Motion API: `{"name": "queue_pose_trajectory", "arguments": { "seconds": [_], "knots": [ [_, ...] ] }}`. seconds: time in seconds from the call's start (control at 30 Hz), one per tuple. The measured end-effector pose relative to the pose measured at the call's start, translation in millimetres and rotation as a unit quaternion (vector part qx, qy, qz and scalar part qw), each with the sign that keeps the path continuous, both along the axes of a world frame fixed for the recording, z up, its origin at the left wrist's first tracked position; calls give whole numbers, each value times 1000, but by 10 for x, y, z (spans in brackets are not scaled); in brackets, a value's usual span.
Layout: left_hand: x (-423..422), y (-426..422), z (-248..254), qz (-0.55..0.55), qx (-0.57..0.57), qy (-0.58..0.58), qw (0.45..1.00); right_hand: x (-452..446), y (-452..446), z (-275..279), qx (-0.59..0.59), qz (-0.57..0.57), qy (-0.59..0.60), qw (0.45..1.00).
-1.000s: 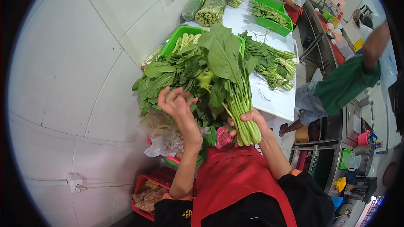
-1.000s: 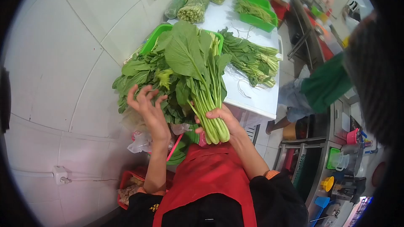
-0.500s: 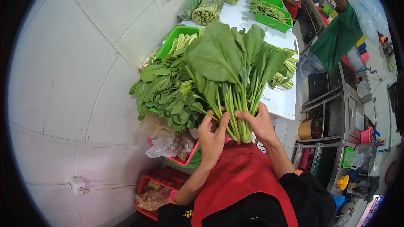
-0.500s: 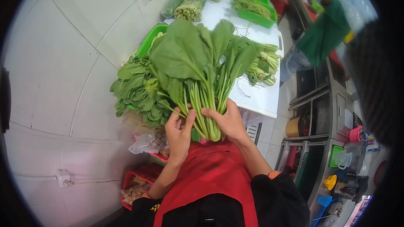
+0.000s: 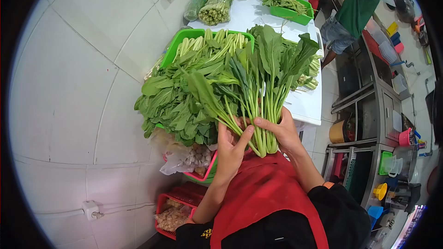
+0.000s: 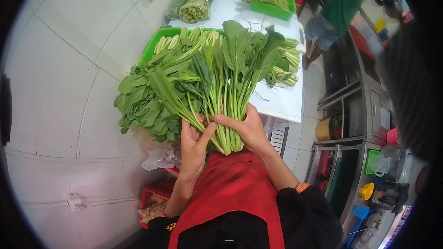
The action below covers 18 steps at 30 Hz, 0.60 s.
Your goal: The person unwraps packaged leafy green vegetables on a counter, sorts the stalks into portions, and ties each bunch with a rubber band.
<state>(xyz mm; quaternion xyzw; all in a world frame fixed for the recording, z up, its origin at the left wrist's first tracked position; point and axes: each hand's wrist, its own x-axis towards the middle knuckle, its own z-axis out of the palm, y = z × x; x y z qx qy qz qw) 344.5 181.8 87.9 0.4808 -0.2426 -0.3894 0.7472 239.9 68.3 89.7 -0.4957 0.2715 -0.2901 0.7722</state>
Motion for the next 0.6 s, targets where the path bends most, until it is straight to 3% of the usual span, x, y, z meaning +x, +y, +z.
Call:
{"name": "queue_pose_trajectory", "arguments": {
  "seconds": [0.1,0.2,0.23,0.3,0.5,0.57,0.6],
  "knots": [
    [5,-31,-51,2,-23,51,998,-53,-70,81,28,13,-4,1000],
    [5,-27,-94,3,-13,110,994,-87,-72,120,-16,-6,1,1000],
    [-27,-38,-80,1,-12,108,994,-107,-87,120,-42,-8,25,999],
    [-106,-55,-40,-48,-12,-45,998,-130,-112,115,-55,-14,25,998],
    [-164,-38,25,-32,27,-9,999,-289,-225,96,-19,-10,-4,1000],
    [-158,-29,-34,-14,-21,40,999,-384,-259,132,17,-16,-22,999],
    [-141,1,-29,-40,-29,45,998,-468,-304,136,36,34,-12,999]
  ]
}}
